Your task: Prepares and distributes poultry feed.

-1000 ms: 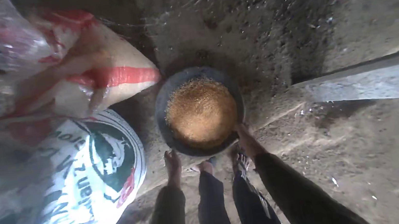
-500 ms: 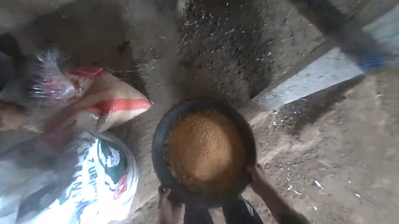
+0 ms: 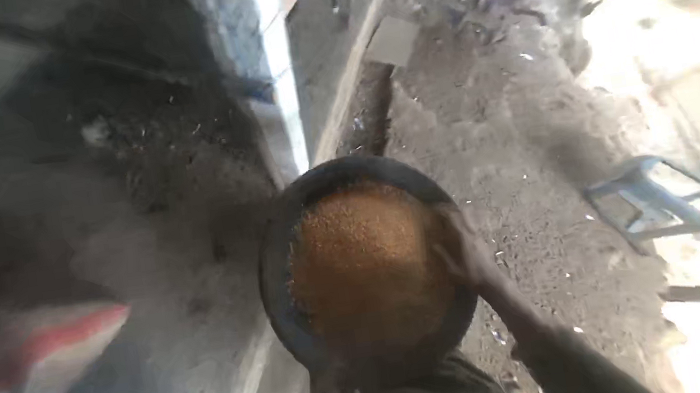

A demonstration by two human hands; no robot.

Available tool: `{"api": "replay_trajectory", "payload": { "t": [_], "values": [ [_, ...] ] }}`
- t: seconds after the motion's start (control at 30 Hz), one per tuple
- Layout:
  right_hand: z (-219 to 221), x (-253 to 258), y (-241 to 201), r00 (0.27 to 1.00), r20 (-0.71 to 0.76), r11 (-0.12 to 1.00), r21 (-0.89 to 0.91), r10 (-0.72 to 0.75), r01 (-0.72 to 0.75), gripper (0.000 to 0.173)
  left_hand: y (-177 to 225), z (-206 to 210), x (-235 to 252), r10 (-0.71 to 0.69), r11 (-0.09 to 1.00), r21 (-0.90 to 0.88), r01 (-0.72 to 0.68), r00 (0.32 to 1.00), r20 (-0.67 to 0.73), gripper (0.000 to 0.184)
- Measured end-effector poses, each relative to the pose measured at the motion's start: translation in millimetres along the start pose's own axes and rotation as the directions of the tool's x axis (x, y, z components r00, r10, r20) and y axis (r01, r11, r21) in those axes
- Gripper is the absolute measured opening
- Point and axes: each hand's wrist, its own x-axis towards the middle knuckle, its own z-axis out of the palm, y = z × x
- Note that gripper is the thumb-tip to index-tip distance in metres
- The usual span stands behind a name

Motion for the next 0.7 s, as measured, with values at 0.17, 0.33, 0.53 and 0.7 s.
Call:
{"api": "replay_trajectory", "payload": {
  "t": [0.17, 0.33, 0.53, 0.7],
  "values": [
    [1.9, 27.1, 26.9, 0.937, 0.28, 0.973, -0.153, 0.208, -0.171, 0.088, -15.7, 79.5, -27.7, -0.009, 0.985, 0.17, -0.024, 0.982, 0.19, 0.018],
    [-35.5, 21.4, 87.5, 0.924, 0.37, 0.988, -0.147, 0.093, -0.041, 0.084, -40.7, 181.0, -30.7, 0.009, 0.977, 0.201, -0.064, 0.964, 0.264, 0.03],
    [-137.2, 17.3, 245.6, 0.92, 0.334, 0.937, -0.207, -0.203, 0.282, 0.065, -123.9, 325.8, 3.5, 0.008, 0.982, 0.177, -0.069, 0.947, 0.322, 0.021],
    [-249.1, 70.3, 374.3, 0.984, 0.179, 0.927, -0.369, 0.0, 0.067, 0.071, -154.7, 460.7, 4.4, -0.077, 0.962, 0.269, -0.034, 0.917, 0.392, 0.021]
  ]
}}
